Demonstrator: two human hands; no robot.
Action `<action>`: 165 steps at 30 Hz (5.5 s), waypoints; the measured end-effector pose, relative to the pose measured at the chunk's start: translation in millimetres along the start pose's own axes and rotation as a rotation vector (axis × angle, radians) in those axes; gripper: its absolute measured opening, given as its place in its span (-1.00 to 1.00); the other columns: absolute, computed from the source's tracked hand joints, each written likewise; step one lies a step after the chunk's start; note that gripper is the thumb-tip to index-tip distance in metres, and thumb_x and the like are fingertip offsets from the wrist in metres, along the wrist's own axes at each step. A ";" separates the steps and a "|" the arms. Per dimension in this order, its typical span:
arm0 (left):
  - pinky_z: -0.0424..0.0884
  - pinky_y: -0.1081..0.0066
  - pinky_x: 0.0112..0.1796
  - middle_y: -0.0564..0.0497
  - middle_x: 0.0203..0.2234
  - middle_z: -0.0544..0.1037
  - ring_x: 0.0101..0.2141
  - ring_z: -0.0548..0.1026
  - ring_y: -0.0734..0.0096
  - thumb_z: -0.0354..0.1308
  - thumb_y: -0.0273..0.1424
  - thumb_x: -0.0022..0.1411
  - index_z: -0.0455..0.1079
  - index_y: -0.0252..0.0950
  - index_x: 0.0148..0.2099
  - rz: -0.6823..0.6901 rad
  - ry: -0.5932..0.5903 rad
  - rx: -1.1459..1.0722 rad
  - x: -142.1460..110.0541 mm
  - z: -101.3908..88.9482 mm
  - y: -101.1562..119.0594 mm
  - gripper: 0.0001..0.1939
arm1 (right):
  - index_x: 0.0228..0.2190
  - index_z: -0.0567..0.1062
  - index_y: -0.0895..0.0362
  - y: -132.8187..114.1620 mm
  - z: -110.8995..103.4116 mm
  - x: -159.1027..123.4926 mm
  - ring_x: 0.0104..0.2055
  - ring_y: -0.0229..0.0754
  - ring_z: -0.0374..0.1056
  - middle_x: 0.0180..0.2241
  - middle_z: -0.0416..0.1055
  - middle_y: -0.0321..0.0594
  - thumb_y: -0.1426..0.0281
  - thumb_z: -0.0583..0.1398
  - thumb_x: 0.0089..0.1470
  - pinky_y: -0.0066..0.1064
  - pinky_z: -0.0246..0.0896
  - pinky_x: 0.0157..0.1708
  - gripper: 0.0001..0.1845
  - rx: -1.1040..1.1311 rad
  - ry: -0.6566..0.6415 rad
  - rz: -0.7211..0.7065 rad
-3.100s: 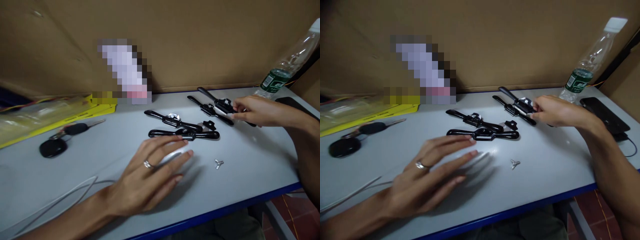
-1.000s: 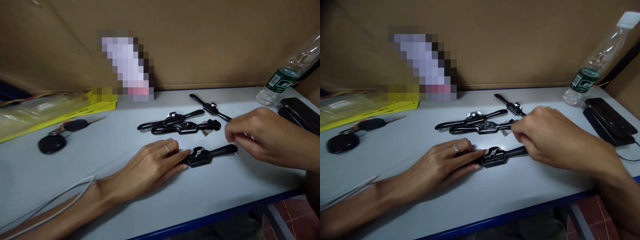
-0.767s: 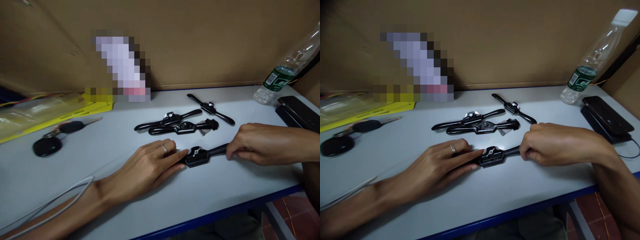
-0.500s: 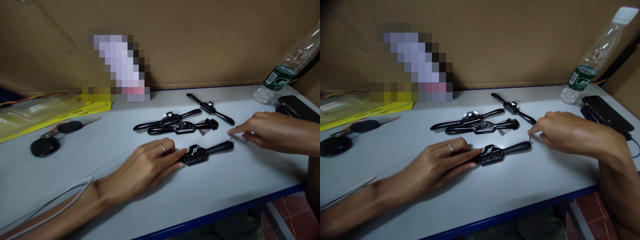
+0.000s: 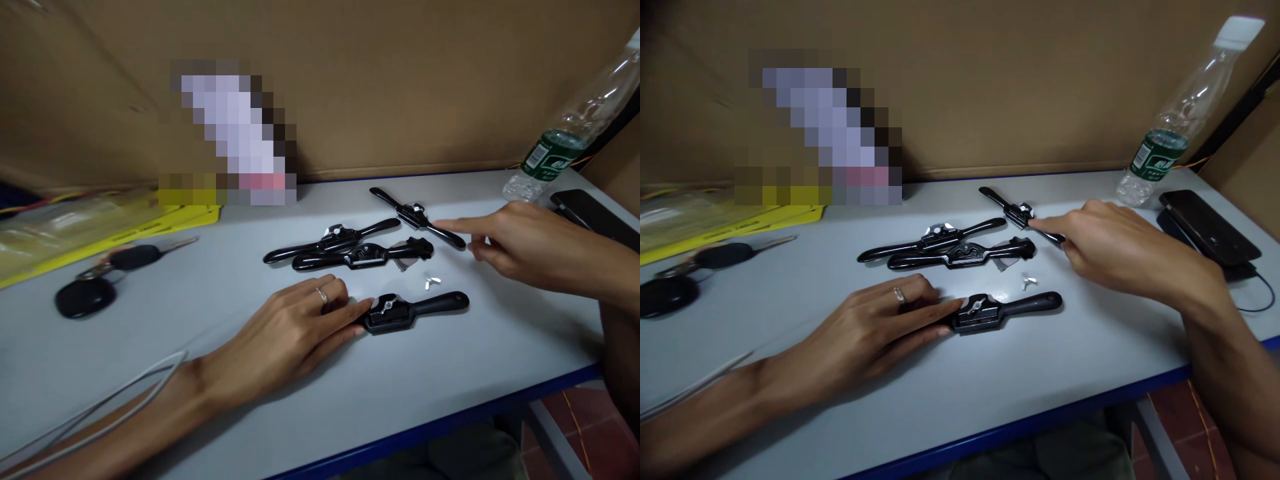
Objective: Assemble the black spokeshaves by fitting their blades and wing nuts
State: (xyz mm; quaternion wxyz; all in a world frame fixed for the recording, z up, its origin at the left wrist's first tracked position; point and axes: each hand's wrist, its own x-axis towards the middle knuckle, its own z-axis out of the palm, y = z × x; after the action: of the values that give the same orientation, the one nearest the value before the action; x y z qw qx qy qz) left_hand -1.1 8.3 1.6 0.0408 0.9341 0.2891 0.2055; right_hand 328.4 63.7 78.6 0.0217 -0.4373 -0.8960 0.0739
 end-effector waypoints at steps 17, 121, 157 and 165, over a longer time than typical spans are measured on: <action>0.55 0.10 -0.05 -0.22 0.03 0.53 0.02 0.51 0.08 -0.02 -0.42 0.49 0.45 -0.37 0.10 -0.014 -0.003 0.060 1.5 1.6 7.6 -0.71 | -0.29 0.52 0.18 -69.7 40.8 20.4 -0.43 -0.21 0.30 -0.36 0.52 -0.18 0.49 0.02 0.27 -0.33 -0.05 -0.40 -0.74 0.021 0.135 -0.130; 0.39 0.39 -0.39 0.01 -0.35 0.46 -0.42 0.42 0.40 -0.05 -0.37 0.53 0.40 -0.34 0.00 0.026 -0.040 0.010 1.0 1.2 11.4 -0.77 | -0.29 0.51 0.17 -86.9 65.2 16.0 -0.36 -0.25 0.24 -0.30 0.42 -0.22 0.50 0.17 0.23 -0.39 0.03 -0.39 -0.90 0.319 0.135 -0.246; 0.38 0.40 -0.39 0.02 -0.36 0.45 -0.42 0.43 0.39 -0.04 -0.35 0.53 0.42 -0.35 0.05 0.031 -0.023 0.024 0.4 2.7 11.0 -0.74 | -0.27 0.45 0.14 -71.3 52.1 27.7 -0.29 -0.15 0.34 -0.27 0.49 -0.18 0.37 0.14 0.35 -0.34 0.05 -0.32 -0.85 0.275 -0.161 -0.204; 0.38 0.38 -0.39 0.01 -0.36 0.44 -0.42 0.43 0.38 -0.05 -0.35 0.54 0.43 -0.36 0.04 0.039 -0.024 0.034 1.6 1.7 10.9 -0.73 | -0.29 0.35 0.13 -71.8 54.3 27.6 -0.38 -0.16 0.25 -0.33 0.43 -0.18 0.33 0.03 0.41 -0.33 -0.03 -0.39 -0.79 0.193 -0.166 -0.225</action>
State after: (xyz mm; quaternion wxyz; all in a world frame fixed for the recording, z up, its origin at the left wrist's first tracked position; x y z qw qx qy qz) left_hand 6.5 0.2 2.8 0.0246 0.9426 0.2736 0.1900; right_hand 249.7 35.8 35.1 -0.0023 -0.3226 -0.9267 0.1927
